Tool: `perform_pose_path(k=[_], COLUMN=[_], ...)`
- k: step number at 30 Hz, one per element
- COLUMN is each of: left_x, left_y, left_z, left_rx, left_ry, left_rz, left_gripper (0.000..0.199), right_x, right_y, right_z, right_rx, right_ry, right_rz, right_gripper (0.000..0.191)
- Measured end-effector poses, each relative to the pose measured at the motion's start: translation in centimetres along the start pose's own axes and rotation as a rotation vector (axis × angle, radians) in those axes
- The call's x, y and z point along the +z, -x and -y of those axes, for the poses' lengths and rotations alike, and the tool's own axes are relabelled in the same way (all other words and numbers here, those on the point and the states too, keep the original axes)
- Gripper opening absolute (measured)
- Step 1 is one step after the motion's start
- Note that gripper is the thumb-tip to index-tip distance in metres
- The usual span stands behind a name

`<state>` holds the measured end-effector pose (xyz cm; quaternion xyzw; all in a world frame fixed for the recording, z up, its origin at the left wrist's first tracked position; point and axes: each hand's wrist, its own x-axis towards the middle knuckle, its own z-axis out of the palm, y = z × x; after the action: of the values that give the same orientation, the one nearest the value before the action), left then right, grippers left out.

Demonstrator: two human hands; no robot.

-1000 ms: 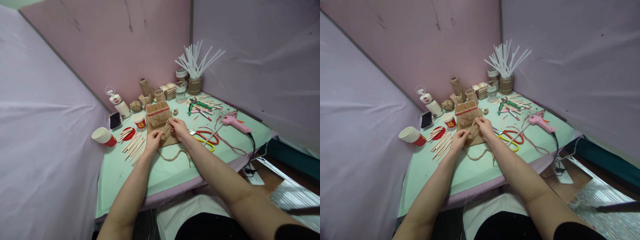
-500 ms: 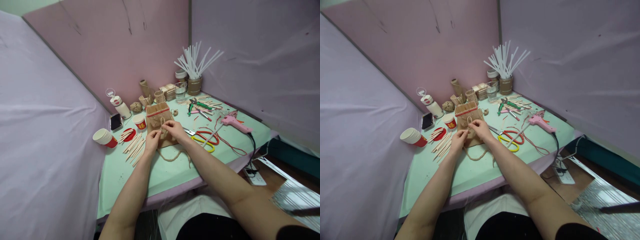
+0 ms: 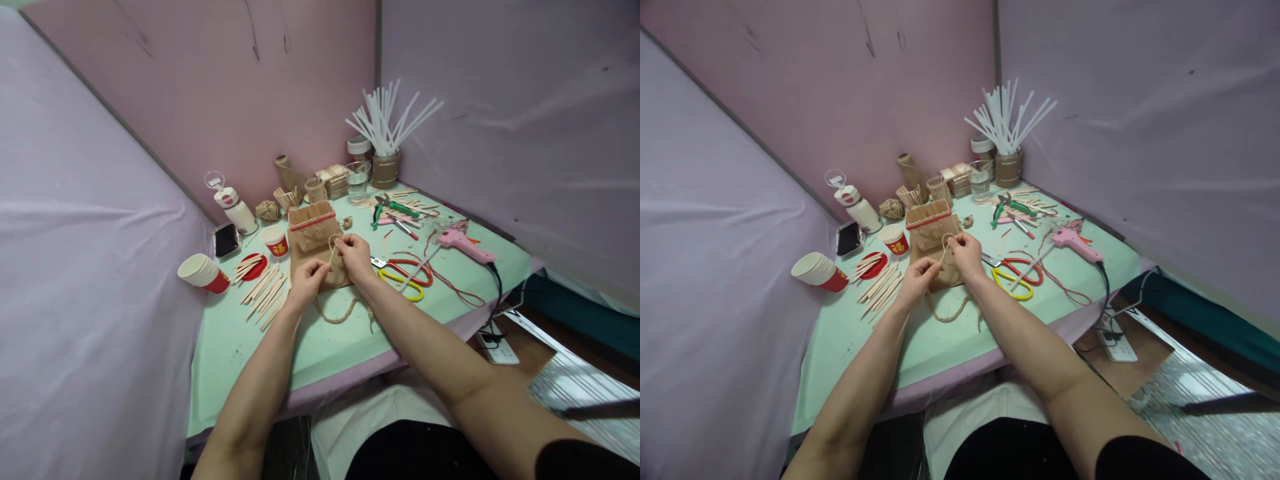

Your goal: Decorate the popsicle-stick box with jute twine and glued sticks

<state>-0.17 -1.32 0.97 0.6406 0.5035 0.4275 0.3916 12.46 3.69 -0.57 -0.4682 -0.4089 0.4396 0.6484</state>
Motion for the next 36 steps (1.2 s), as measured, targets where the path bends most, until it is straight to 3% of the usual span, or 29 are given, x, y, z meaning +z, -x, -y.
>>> perform_pose_path(k=[5, 10, 15, 19, 26, 30, 36], left_x=[0.0, -0.4, -0.6, -0.7, -1.4, -1.6, -1.4], left_y=[-0.2, -0.4, -0.6, -0.6, -0.7, -0.7, -0.4], left_z=[0.3, 0.7, 0.4, 0.2, 1.1, 1.5, 0.8], left_rx=[-0.015, -0.085, -0.095, -0.113, -0.156, -0.228, -0.181], left_ry=[0.085, 0.199, 0.291, 0.323, 0.174, 0.192, 0.35], left_rz=[-0.029, -0.113, -0.201, -0.247, -0.292, -0.201, -0.076], left_gripper=[0.027, 0.029, 0.03, 0.029, 0.03, 0.034, 0.033], right_x=[-0.1, 0.0, 0.0, -0.2, -0.5, -0.4, -0.4], right_y=[-0.1, 0.2, 0.7, 0.8, 0.9, 0.9, 0.7], right_z=[0.5, 1.4, 1.8, 1.7, 2.1, 2.1, 2.1], right_rx=[-0.002, -0.004, -0.018, -0.138, -0.291, -0.293, -0.302], right_ry=[-0.091, -0.123, 0.075, 0.252, 0.377, 0.383, 0.394], right_rz=[0.045, 0.276, 0.448, 0.542, 0.523, 0.509, 0.487], right_gripper=[0.017, 0.026, 0.03, 0.025, 0.016, 0.012, 0.011])
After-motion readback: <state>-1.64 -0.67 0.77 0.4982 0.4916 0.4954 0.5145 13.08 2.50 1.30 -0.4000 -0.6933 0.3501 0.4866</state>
